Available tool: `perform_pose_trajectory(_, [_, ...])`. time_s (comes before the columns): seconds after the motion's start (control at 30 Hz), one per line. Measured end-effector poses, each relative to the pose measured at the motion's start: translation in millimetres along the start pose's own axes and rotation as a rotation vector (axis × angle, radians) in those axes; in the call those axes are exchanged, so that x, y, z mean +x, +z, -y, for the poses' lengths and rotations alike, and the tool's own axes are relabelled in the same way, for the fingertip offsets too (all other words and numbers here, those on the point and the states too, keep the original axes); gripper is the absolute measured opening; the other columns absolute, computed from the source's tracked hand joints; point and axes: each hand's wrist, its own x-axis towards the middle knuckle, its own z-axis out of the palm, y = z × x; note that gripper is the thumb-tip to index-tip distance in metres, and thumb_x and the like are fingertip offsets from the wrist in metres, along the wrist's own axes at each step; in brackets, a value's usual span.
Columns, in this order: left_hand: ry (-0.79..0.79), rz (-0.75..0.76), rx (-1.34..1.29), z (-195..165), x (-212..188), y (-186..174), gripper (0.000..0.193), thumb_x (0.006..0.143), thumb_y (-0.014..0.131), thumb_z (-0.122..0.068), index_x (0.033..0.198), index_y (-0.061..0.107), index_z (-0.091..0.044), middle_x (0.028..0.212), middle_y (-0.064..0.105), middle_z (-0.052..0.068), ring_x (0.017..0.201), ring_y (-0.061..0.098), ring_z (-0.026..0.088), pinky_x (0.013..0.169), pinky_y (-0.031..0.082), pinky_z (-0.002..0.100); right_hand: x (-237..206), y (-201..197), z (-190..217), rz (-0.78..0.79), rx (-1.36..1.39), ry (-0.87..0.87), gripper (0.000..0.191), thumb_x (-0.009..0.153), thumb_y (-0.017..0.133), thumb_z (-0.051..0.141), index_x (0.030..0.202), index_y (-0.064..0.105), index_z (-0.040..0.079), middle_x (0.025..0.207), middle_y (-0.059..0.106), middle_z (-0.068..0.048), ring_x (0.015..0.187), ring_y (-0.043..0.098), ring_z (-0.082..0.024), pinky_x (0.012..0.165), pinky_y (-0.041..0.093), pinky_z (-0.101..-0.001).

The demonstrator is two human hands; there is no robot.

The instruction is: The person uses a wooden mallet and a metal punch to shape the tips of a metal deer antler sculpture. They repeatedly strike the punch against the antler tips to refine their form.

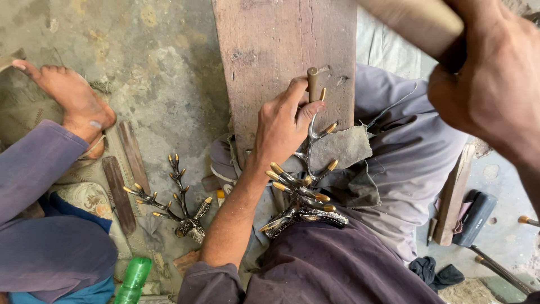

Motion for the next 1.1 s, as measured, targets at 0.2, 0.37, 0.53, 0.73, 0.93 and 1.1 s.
perform_pose_trajectory(0.2, [0.007, 0.062, -0.021, -1.2, 10.2, -3.7, 0.034, 0.095, 0.076, -0.017, 0.121, 0.056, -0.006, 0.089, 0.075, 0.012, 0.079, 0.077, 0.028, 0.064, 0.055, 0.041, -4.5, -1.7, 1.5, 0.05, -0.138, 0.041, 0.042, 0.09, 0.066, 0.001, 0.132, 0.061, 0.002, 0.105, 0.071, -0.021, 0.083, 0.07, -0.035, 0.078, 0.057, -0.0447])
perform_pose_trajectory(0.37, [0.082, 0.174, -0.05, -3.4, 11.4, -8.8, 0.031, 0.094, 0.072, -0.008, 0.121, 0.057, -0.007, 0.088, 0.074, 0.013, 0.085, 0.08, 0.024, 0.065, 0.059, 0.037, -22.0, 7.3, -1.1, 0.088, -0.241, 0.08, 0.034, 0.091, 0.066, 0.002, 0.125, 0.064, 0.005, 0.096, 0.072, -0.016, 0.079, 0.071, -0.031, 0.075, 0.056, -0.0459])
perform_pose_trajectory(0.53, [0.109, 0.127, -0.082, 2.4, 4.2, -9.4, 0.026, 0.096, 0.074, -0.013, 0.117, 0.059, -0.008, 0.087, 0.075, 0.012, 0.084, 0.08, 0.021, 0.064, 0.058, 0.038, -28.4, 12.8, 2.5, -0.098, -0.459, -0.14, 0.032, 0.086, 0.066, 0.0, 0.116, 0.065, 0.007, 0.088, 0.074, -0.011, 0.072, 0.069, -0.026, 0.072, 0.057, -0.044])
perform_pose_trajectory(0.73, [0.017, 0.053, -0.018, 8.2, -4.1, 0.1, 0.032, 0.095, 0.074, -0.026, 0.115, 0.059, -0.005, 0.081, 0.076, 0.009, 0.07, 0.075, 0.02, 0.057, 0.056, 0.037, -10.6, 6.7, 10.4, 0.035, -0.025, 0.101, 0.044, 0.086, 0.06, -0.01, 0.13, 0.06, -0.002, 0.099, 0.068, -0.022, 0.069, 0.062, -0.033, 0.058, 0.048, -0.0459])
perform_pose_trajectory(0.93, [-0.011, -0.07, 0.047, 3.9, -18.7, 8.5, 0.03, 0.1, 0.071, -0.029, 0.119, 0.059, -0.009, 0.083, 0.076, 0.008, 0.069, 0.074, 0.023, 0.06, 0.056, 0.037, 8.0, -3.8, 17.8, 0.058, -0.125, 0.055, 0.046, 0.082, 0.066, -0.004, 0.127, 0.065, 0.004, 0.09, 0.068, -0.017, 0.075, 0.065, -0.033, 0.069, 0.049, -0.0461])
perform_pose_trajectory(1.1, [-0.01, -0.056, 0.022, 4.6, -21.6, 7.1, 0.032, 0.099, 0.073, -0.028, 0.12, 0.059, -0.009, 0.082, 0.074, 0.009, 0.07, 0.075, 0.023, 0.059, 0.056, 0.037, 7.3, -2.7, 20.7, 0.015, -0.226, -0.114, 0.042, 0.084, 0.069, 0.001, 0.126, 0.067, 0.008, 0.093, 0.071, -0.013, 0.081, 0.068, -0.029, 0.074, 0.049, -0.0431])
